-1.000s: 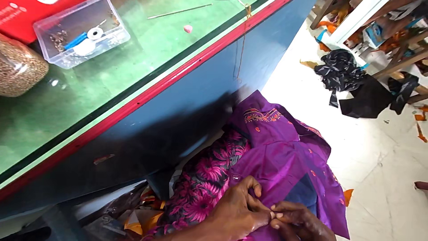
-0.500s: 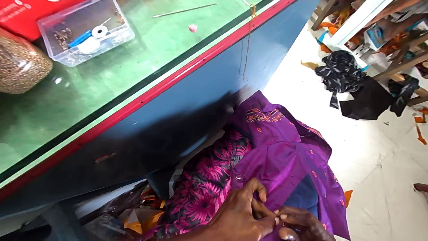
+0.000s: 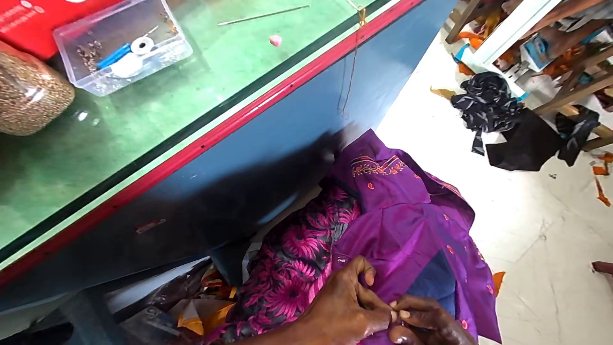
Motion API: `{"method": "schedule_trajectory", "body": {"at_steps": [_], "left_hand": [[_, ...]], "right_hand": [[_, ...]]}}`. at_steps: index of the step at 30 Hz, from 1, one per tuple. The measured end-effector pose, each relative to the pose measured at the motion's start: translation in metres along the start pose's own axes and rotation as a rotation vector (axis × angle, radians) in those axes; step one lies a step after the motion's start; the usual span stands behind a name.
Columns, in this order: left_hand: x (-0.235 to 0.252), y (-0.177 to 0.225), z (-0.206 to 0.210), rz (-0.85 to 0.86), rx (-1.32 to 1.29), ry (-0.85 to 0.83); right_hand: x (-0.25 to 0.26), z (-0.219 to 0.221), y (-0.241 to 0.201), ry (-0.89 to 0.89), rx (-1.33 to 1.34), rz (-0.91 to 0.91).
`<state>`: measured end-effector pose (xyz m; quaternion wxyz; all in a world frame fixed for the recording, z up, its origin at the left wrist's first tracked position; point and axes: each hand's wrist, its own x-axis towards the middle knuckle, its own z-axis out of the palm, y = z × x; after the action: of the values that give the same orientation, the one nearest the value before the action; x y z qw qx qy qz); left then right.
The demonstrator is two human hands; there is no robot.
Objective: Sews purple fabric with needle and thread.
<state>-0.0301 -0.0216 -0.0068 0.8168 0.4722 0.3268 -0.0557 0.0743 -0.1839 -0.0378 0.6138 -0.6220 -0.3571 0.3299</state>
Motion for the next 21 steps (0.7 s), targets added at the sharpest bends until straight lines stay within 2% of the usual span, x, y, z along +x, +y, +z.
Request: {"method": "schedule_trajectory", "body": {"at_steps": [7,13,21], "left_hand": [[0.000,-0.001,-0.001,0.011,0.040,0.004],[0.001,0.001,-0.001,0.038,0.076,0.011],[0.001,0.000,-0.004,0.092,0.161,0.025]], "right_hand": [[-0.003,0.003,0.002,0.031,-0.003,-0.018],[-0.005,0.009,0.007,0.103,-0.022,-0.120],[0.003,-0.010,0.000,0.202,0.190,-0.003]]}}
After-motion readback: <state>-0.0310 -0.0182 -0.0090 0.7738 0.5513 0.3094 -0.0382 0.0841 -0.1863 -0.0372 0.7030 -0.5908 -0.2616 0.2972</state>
